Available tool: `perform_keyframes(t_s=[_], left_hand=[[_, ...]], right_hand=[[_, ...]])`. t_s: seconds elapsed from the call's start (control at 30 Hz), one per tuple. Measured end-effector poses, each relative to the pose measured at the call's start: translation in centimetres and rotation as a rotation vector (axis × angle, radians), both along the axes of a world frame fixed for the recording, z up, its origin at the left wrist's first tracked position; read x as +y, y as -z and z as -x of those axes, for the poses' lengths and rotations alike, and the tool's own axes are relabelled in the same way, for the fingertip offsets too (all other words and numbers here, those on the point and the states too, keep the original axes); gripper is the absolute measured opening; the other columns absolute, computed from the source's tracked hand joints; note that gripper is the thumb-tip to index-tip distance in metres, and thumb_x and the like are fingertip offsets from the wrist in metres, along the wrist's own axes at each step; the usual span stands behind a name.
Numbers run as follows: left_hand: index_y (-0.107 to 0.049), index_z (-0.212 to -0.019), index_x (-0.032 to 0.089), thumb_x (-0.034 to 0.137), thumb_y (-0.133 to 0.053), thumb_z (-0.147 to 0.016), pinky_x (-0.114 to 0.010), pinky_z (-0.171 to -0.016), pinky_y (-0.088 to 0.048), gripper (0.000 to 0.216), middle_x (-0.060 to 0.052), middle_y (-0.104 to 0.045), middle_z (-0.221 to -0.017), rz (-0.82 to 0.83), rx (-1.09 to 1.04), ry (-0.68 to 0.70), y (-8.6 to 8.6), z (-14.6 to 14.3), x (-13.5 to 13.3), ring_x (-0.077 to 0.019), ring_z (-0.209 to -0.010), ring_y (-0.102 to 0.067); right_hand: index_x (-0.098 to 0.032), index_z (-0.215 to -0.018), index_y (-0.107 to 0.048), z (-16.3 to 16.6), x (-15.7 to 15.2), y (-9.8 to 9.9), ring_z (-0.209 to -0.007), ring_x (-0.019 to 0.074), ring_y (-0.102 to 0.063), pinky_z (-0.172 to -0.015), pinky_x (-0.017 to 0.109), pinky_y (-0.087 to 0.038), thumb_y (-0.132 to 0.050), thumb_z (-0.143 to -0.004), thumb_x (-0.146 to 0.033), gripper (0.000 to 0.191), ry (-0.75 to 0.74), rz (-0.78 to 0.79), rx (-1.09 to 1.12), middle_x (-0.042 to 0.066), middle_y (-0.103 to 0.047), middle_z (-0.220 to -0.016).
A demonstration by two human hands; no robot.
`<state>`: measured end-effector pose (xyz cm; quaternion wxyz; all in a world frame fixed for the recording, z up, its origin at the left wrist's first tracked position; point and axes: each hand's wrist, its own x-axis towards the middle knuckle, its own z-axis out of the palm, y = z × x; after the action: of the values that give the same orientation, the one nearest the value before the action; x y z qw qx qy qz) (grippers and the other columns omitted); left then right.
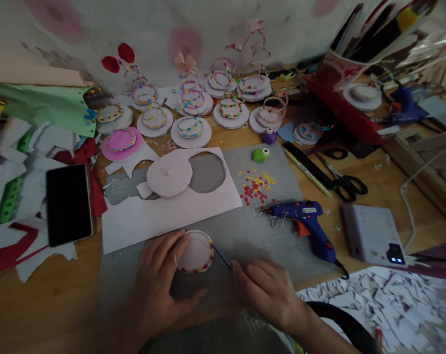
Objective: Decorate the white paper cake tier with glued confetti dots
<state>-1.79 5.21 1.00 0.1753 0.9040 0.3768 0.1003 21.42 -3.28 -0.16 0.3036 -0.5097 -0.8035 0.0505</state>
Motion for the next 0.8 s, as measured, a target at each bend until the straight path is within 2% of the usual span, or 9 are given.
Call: perform_keyframes(t_s=[0.33,0.57,0.7,0.8], left_hand=[[-0.041,-0.136,0.023,0.042,-0.069,-0.069,-0.053,-0.099,-0.035,0.075,-0.015,-0.050,-0.132,-0.002,0.035,0.007,-0.2,-0.2,0.1,-0.0366,-0.118,-0.047],[-0.041,-0.135,0.022,0.038,-0.070,-0.069,-0.054,-0.099,-0.035,0.074,-0.016,-0.049,-0.131,0.008,0.025,0.005,-0.2,-0.3,0.2,-0.0371,-0.118,-0.047],[-0.043,-0.133,0.019,0.036,-0.070,-0.069,-0.055,-0.099,-0.035,0.072,-0.016,-0.050,-0.130,0.000,0.023,0.005,-0.2,-0.4,0.2,-0.0375,-0.117,-0.047],[-0.044,-0.132,0.018,0.033,-0.070,-0.068,-0.055,-0.099,-0.035,0.070,-0.017,-0.050,-0.130,0.001,0.018,0.004,-0.2,-0.4,0.3,-0.0375,-0.117,-0.047]], right_hand=[[-0.009,-0.096,-0.062,-0.3,-0.2,0.3,-0.053,0.0142,-0.052,-0.046,0.028,-0.036,-0.047,-0.092,-0.005,0.016,-0.011,0.019,0.000,-0.001,-0.055,-0.058],[-0.009,-0.096,-0.062,-0.2,-0.1,0.4,-0.053,0.0138,-0.050,-0.048,0.028,-0.036,-0.049,-0.092,-0.005,0.015,-0.003,0.038,0.026,0.000,-0.055,-0.057],[-0.010,-0.100,-0.061,-0.5,0.3,0.0,-0.054,0.0140,-0.050,-0.049,0.028,-0.036,-0.049,-0.093,-0.009,0.014,0.011,0.113,0.082,0.001,-0.057,-0.060],[-0.013,-0.097,-0.062,-1.2,1.2,-0.9,-0.057,0.0140,-0.051,-0.051,0.027,-0.036,-0.048,-0.094,-0.014,0.014,0.000,0.236,0.151,0.001,-0.058,-0.065]])
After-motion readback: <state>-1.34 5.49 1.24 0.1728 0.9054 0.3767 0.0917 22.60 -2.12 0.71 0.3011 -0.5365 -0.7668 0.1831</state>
